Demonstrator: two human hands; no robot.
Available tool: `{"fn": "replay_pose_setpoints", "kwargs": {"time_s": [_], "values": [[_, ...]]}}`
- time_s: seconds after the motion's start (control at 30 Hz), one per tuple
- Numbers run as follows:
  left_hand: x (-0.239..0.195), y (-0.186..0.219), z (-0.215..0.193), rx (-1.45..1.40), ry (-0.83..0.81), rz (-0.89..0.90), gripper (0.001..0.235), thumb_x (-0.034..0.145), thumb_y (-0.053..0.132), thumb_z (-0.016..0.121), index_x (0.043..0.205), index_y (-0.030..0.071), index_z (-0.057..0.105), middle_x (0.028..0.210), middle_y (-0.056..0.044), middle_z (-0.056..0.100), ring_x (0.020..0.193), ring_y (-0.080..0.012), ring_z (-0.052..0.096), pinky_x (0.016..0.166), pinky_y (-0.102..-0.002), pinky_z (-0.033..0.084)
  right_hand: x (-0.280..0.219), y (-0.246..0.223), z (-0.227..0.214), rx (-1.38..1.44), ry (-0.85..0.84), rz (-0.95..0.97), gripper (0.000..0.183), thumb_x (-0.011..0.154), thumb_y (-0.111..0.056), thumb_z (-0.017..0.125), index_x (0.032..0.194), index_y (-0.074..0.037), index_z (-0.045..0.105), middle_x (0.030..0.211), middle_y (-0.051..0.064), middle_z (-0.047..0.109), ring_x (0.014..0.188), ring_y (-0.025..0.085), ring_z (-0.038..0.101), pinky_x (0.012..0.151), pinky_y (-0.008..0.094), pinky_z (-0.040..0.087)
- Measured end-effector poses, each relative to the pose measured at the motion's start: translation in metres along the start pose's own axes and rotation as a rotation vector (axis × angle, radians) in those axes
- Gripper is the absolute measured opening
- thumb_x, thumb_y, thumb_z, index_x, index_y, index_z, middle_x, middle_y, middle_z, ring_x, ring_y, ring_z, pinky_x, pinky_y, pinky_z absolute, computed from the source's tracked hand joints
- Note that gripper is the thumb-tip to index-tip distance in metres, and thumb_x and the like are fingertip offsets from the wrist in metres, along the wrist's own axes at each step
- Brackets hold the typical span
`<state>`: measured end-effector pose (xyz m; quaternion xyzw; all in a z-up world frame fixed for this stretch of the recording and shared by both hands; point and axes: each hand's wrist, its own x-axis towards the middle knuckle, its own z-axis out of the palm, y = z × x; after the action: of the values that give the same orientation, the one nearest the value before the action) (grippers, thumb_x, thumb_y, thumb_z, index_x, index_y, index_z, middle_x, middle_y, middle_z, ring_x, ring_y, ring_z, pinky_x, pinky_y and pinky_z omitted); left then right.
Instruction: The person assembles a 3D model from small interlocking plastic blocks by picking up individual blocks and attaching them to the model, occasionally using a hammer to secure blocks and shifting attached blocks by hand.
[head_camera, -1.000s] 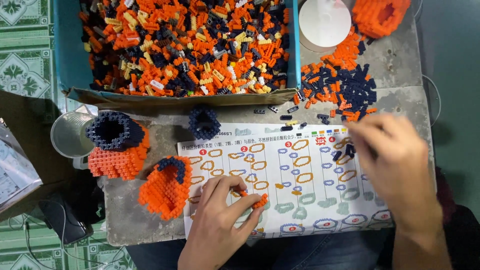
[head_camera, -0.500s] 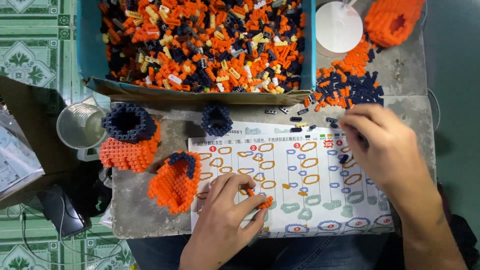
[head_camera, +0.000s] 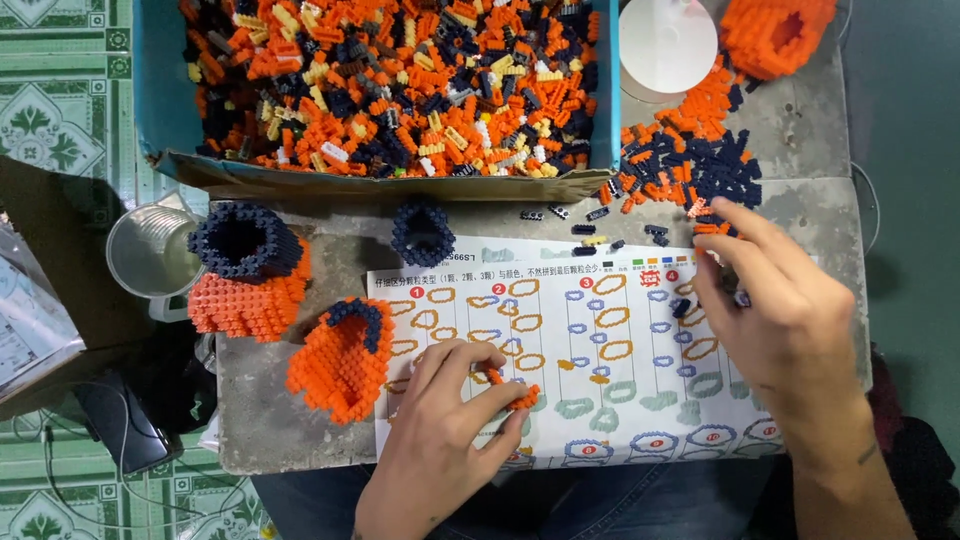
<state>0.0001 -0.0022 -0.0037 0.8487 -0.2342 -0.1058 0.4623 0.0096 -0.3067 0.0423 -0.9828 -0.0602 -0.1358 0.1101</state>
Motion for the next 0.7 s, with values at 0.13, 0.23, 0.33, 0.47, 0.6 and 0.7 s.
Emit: {"fn": "replay_pose_setpoints", "kwargs": {"time_s": [0.13, 0.23, 0.33, 0.47, 0.6, 0.7], "values": [[-0.001, 0.000, 0.000, 0.001, -0.006, -0.018, 0.022, 0.079, 0.011, 0.088, 0.100, 0.007, 0.089, 0.124, -0.008, 0.070, 0.122, -0.0271, 0.062, 0.103, -0.042, 0.052, -0.013, -0.007, -0.003, 0.122, -0.028, -0.024, 0.033, 0.085, 0.017, 0.089, 0.116, 0.008, 0.084, 0.130, 0.023, 0.087, 0.101, 0.027, 0.082, 0.089, 0.035, 0.068], [0.000, 0.001, -0.001, -0.001, -0.003, -0.007, 0.022, 0.079, 0.010, 0.088, 0.101, 0.007, 0.089, 0.127, -0.008, 0.071, 0.124, -0.0272, 0.063, 0.103, -0.041, 0.053, -0.035, -0.019, 0.006, 0.295, -0.116, -0.024, 0.037, 0.079, 0.008, 0.088, 0.114, 0.000, 0.084, 0.119, 0.014, 0.087, 0.090, 0.020, 0.083, 0.078, 0.029, 0.069], [0.001, 0.003, -0.002, -0.010, 0.013, 0.009, 0.023, 0.078, 0.008, 0.088, 0.101, 0.006, 0.088, 0.133, -0.009, 0.073, 0.128, -0.0278, 0.065, 0.106, -0.042, 0.054, -0.059, -0.033, 0.030, 0.441, -0.187, -0.067, 0.032, 0.080, 0.001, 0.085, 0.112, -0.003, 0.083, 0.111, 0.012, 0.088, 0.086, 0.018, 0.085, 0.072, 0.025, 0.071], [0.001, 0.004, -0.004, -0.013, 0.028, 0.024, 0.021, 0.079, 0.007, 0.087, 0.101, 0.006, 0.087, 0.136, -0.009, 0.075, 0.129, -0.0278, 0.069, 0.105, -0.042, 0.057, -0.062, -0.056, 0.030, 0.487, -0.259, -0.093, 0.030, 0.081, 0.001, 0.082, 0.111, 0.000, 0.081, 0.117, 0.011, 0.083, 0.094, 0.021, 0.082, 0.078, 0.031, 0.067], [0.001, 0.005, -0.006, -0.013, 0.042, 0.027, 0.018, 0.081, 0.008, 0.087, 0.099, 0.006, 0.086, 0.137, -0.009, 0.076, 0.129, -0.0272, 0.071, 0.105, -0.040, 0.057, -0.053, -0.069, 0.027, 0.445, -0.227, -0.103, 0.026, 0.084, 0.003, 0.083, 0.109, 0.001, 0.082, 0.113, 0.009, 0.084, 0.089, 0.019, 0.080, 0.075, 0.030, 0.067], [0.000, 0.004, -0.005, 0.006, 0.047, 0.028, 0.019, 0.080, 0.008, 0.088, 0.099, 0.008, 0.086, 0.137, -0.007, 0.076, 0.130, -0.0264, 0.073, 0.103, -0.040, 0.058, -0.054, -0.071, 0.030, 0.478, -0.221, -0.086, 0.020, 0.087, -0.003, 0.085, 0.106, 0.001, 0.081, 0.112, 0.010, 0.085, 0.093, 0.021, 0.082, 0.077, 0.031, 0.068]]}}
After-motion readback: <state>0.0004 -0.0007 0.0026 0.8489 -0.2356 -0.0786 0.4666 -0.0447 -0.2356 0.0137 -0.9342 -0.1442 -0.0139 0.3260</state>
